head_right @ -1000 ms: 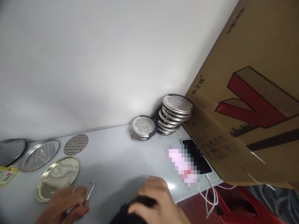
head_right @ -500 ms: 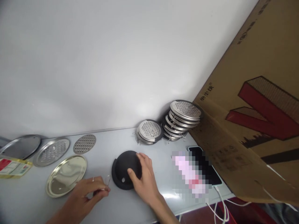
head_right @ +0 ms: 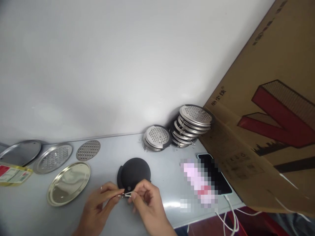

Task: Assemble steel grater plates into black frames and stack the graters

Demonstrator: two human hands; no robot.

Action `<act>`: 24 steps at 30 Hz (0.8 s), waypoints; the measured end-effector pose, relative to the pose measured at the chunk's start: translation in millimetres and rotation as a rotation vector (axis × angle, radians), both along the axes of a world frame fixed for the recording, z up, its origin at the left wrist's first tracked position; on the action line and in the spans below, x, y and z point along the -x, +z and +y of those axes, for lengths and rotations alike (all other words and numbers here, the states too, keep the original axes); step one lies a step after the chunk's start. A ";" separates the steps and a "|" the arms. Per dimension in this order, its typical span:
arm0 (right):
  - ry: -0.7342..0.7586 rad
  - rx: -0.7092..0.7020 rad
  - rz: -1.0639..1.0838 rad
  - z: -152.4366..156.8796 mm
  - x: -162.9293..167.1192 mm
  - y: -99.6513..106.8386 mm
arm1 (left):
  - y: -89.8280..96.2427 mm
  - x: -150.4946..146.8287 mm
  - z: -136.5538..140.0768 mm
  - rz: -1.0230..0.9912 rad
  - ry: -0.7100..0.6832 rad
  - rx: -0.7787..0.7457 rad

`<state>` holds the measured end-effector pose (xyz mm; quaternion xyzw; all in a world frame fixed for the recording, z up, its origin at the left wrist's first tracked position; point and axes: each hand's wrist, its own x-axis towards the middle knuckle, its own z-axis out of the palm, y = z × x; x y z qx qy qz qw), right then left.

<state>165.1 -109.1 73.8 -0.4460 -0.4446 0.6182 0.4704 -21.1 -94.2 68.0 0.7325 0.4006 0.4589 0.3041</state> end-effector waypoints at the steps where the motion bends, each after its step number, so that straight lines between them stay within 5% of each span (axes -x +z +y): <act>1: -0.003 0.016 0.054 -1.0 1.3 0.7 | -3.1 -1.7 -2.4 -0.047 0.029 -0.010; 6: -0.081 0.003 0.231 -4.3 9.0 2.9 | -10.2 -8.1 -12.4 -0.126 0.005 0.028; 13: -0.196 -0.054 0.187 -9.7 15.5 -0.4 | -1.9 -15.5 -12.0 -0.007 -0.070 0.136; 24: -0.269 -0.047 0.141 -8.6 19.0 4.4 | -6.9 -17.4 -13.1 0.020 -0.037 -0.005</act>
